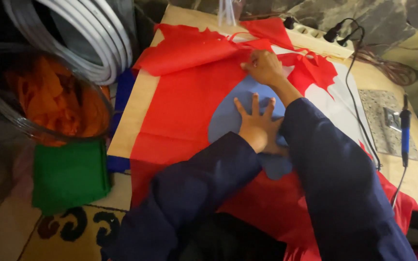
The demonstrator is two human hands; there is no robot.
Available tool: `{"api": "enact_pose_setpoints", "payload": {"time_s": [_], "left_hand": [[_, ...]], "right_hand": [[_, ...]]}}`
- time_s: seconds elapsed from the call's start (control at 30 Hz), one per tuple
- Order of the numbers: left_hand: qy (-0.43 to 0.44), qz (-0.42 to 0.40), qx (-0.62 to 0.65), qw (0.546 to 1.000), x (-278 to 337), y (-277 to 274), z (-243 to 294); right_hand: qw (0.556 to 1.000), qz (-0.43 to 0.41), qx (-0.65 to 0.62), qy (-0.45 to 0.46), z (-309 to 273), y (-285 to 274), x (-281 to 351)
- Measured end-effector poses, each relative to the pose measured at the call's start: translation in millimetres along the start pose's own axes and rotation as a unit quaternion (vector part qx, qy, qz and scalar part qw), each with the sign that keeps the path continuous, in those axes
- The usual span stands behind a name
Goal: Tracing a template with a heat tool to cut a specific shape out of synthetic fabric.
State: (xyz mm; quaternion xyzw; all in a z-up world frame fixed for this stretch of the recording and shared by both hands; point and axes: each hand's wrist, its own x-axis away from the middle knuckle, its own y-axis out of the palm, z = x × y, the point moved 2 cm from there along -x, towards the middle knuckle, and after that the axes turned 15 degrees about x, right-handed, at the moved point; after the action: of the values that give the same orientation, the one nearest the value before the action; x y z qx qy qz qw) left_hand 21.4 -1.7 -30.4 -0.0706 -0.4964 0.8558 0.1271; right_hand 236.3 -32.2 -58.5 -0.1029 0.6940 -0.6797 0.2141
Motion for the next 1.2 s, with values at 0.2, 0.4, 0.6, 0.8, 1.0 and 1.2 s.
{"api": "enact_pose_setpoints", "payload": {"time_s": [0.2,0.4,0.6,0.8,1.0,1.2], "left_hand": [[-0.048,-0.107,0.025,0.993,1,-21,6],[-0.043,-0.128,0.037,0.99,-12,-33,4],[-0.048,-0.133,0.027,0.99,-37,-31,-6],[-0.044,-0.147,0.023,0.988,-32,-42,-3],[0.002,-0.081,0.002,0.997,-43,-20,-10],[-0.023,-0.119,0.01,0.993,-36,-30,-3]], "right_hand": [[0.999,0.03,-0.012,-0.026,6,11,-17],[0.999,0.045,0.007,-0.006,22,17,-35],[0.999,0.047,0.014,-0.005,30,20,-49],[0.997,0.072,0.015,-0.025,28,-1,-32],[0.961,0.19,0.118,-0.164,48,-107,55],[0.86,0.241,0.424,-0.152,140,-174,218]]}}
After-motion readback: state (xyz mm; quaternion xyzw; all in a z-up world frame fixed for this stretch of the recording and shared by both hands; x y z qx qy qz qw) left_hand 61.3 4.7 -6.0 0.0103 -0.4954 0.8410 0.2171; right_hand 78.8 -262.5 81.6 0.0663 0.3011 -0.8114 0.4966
